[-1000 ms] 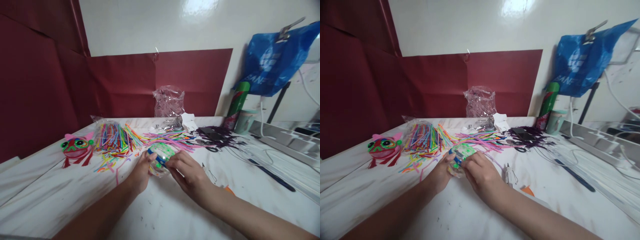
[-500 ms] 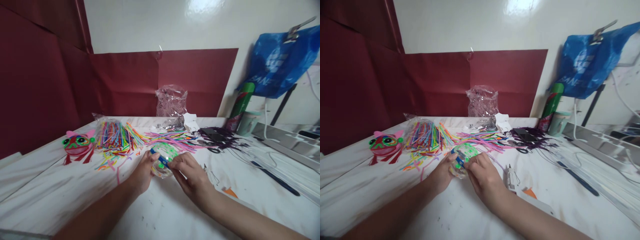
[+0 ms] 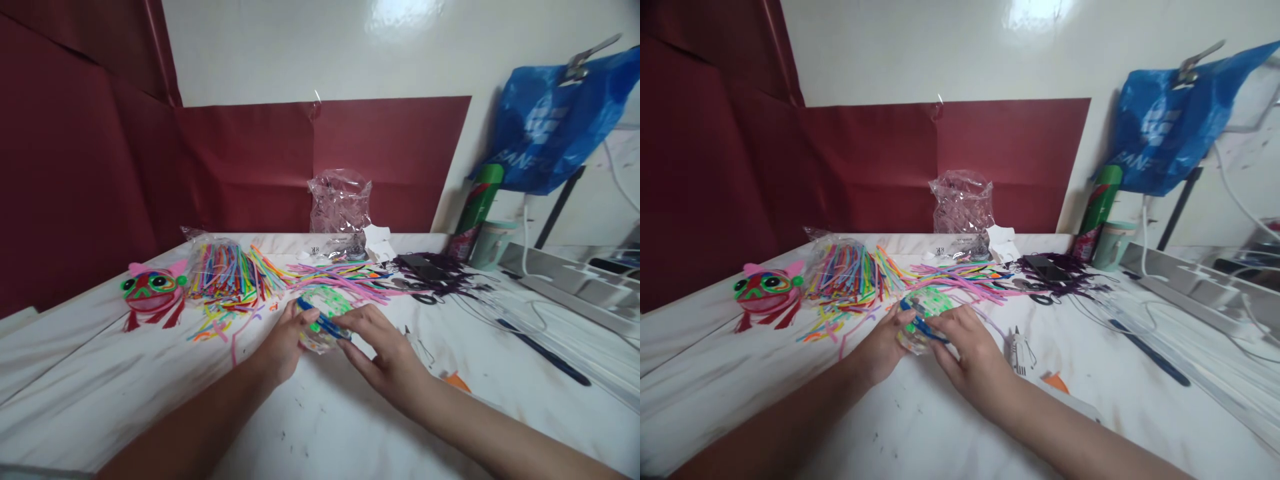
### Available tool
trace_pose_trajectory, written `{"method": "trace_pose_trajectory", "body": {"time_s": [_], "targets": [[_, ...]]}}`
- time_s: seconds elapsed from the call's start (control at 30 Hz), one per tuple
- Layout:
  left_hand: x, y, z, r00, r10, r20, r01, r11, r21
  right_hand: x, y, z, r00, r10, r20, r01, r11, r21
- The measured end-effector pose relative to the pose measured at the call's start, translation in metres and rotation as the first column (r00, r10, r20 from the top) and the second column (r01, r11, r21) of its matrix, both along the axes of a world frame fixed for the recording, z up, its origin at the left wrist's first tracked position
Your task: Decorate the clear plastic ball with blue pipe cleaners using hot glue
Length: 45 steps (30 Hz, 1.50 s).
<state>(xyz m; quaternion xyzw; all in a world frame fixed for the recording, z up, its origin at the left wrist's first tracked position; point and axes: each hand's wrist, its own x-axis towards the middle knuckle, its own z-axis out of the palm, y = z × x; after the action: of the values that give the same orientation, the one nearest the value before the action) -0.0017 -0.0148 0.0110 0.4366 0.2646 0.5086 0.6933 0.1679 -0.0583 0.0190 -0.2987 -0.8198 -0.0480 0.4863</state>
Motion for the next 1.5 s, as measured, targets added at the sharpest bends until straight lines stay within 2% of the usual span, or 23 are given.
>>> {"method": "trace_pose_trajectory", "body": {"time_s": [0.2, 0.33, 0.43, 0.5, 0.6, 0.73, 0.9, 1.0, 1.13, 1.23, 1.37, 1.43, 1.5], "targets": [[-0.006, 0.017, -0.007, 0.997, 0.013, 0.077, -0.005, 0.995, -0.099, 0.039, -0.009, 0.0, 0.986, -0.166, -0.031, 0.164, 0.984, -0.074], [-0.009, 0.024, -0.009, 0.985, 0.041, 0.169, -0.02, 0.992, -0.126, 0.079, -0.017, -0.014, 0.941, -0.329, 0.073, 0.337, 0.925, -0.175], [-0.011, 0.024, -0.007, 0.979, 0.006, 0.203, 0.015, 0.995, -0.103, 0.107, -0.023, -0.03, 0.891, -0.419, 0.174, 0.448, 0.874, -0.186], [-0.012, 0.021, -0.005, 0.976, -0.004, 0.218, 0.022, 0.997, -0.079, 0.121, -0.029, -0.04, 0.868, -0.419, 0.267, 0.478, 0.852, -0.214], [-0.011, 0.019, -0.004, 0.969, 0.022, 0.246, -0.009, 0.999, -0.052, 0.132, -0.04, -0.051, 0.852, -0.346, 0.393, 0.468, 0.839, -0.277], [-0.011, 0.018, -0.003, 0.96, 0.034, 0.28, -0.021, 0.999, -0.048, 0.137, -0.049, -0.061, 0.843, -0.368, 0.391, 0.487, 0.832, -0.267], [-0.009, 0.016, -0.001, 0.958, 0.043, 0.284, -0.023, 0.997, -0.072, 0.142, -0.045, -0.073, 0.856, -0.348, 0.381, 0.454, 0.86, -0.234], [-0.009, 0.014, -0.001, 0.961, 0.026, 0.277, -0.011, 0.998, -0.056, 0.141, -0.043, -0.076, 0.845, -0.383, 0.373, 0.489, 0.836, -0.249], [-0.01, 0.015, -0.001, 0.952, -0.011, 0.305, 0.021, 0.999, -0.03, 0.137, -0.049, -0.072, 0.829, -0.413, 0.376, 0.527, 0.802, -0.282], [-0.01, 0.015, -0.002, 0.941, -0.031, 0.337, 0.048, 0.998, -0.04, 0.135, -0.058, -0.069, 0.86, -0.374, 0.346, 0.479, 0.826, -0.297], [-0.005, 0.013, -0.002, 0.947, -0.027, 0.319, 0.061, 0.993, -0.097, 0.125, -0.068, -0.066, 0.915, -0.354, 0.192, 0.398, 0.87, -0.29], [-0.002, 0.012, -0.004, 0.952, -0.025, 0.304, 0.059, 0.993, -0.104, 0.113, -0.072, -0.06, 0.948, -0.3, 0.111, 0.32, 0.892, -0.321], [0.0, 0.011, -0.007, 0.956, -0.027, 0.292, 0.057, 0.994, -0.095, 0.097, -0.076, -0.049, 0.965, -0.26, 0.028, 0.251, 0.89, -0.38]]}}
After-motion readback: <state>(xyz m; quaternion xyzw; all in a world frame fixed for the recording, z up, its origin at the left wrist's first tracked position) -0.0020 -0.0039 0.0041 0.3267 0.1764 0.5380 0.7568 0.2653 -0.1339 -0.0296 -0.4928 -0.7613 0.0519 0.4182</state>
